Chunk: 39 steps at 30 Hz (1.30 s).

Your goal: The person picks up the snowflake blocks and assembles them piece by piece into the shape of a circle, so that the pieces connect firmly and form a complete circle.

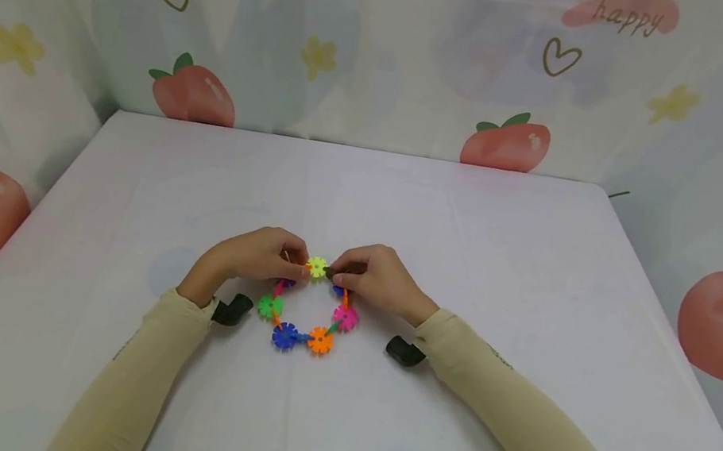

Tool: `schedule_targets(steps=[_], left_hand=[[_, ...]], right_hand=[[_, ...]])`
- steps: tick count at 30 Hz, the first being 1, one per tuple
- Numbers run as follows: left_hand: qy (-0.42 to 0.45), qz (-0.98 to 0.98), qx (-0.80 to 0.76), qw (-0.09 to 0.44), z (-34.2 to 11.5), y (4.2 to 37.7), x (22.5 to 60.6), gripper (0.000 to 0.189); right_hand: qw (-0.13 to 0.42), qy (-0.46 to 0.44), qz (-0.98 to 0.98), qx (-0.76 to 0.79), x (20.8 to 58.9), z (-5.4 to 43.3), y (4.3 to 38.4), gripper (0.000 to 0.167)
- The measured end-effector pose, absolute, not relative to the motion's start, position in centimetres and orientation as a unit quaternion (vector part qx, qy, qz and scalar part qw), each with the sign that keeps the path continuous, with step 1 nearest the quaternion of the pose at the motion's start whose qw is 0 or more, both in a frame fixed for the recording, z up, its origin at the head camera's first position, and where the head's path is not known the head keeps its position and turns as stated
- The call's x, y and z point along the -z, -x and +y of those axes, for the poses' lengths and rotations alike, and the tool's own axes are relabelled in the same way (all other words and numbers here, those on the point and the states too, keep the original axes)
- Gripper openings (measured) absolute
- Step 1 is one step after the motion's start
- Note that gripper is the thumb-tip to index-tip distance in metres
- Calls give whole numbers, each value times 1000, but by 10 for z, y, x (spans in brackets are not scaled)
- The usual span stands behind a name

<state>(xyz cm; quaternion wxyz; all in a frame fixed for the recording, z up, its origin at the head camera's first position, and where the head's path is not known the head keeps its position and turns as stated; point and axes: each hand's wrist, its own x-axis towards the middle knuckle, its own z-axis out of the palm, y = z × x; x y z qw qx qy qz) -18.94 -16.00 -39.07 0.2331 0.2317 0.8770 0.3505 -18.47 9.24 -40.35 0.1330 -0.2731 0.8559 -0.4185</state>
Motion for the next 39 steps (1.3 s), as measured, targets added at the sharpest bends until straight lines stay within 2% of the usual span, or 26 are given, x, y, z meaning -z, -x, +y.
schedule_targets(steps=[10,15,24,32,35,39], left_hand=[[-259,882,-336,206,-156,189,389,8],[-255,883,-332,211,-154,188,387,9],[-177,890,-344,242,-162,179,388,42],[-9,821,-522,233,-190,134,388,58],[23,788,-570,231,-198,108,385,61],[39,740,-617,265,-199,79,383,64]], right_hand=[[127,280,847,434,406,90,183,10],[131,277,843,442,407,90,182,11],[157,273,841,440,408,90,183,12],[162,272,845,430,405,91,183,14],[162,273,848,424,404,92,184,14],[161,265,850,425,404,94,184,13]])
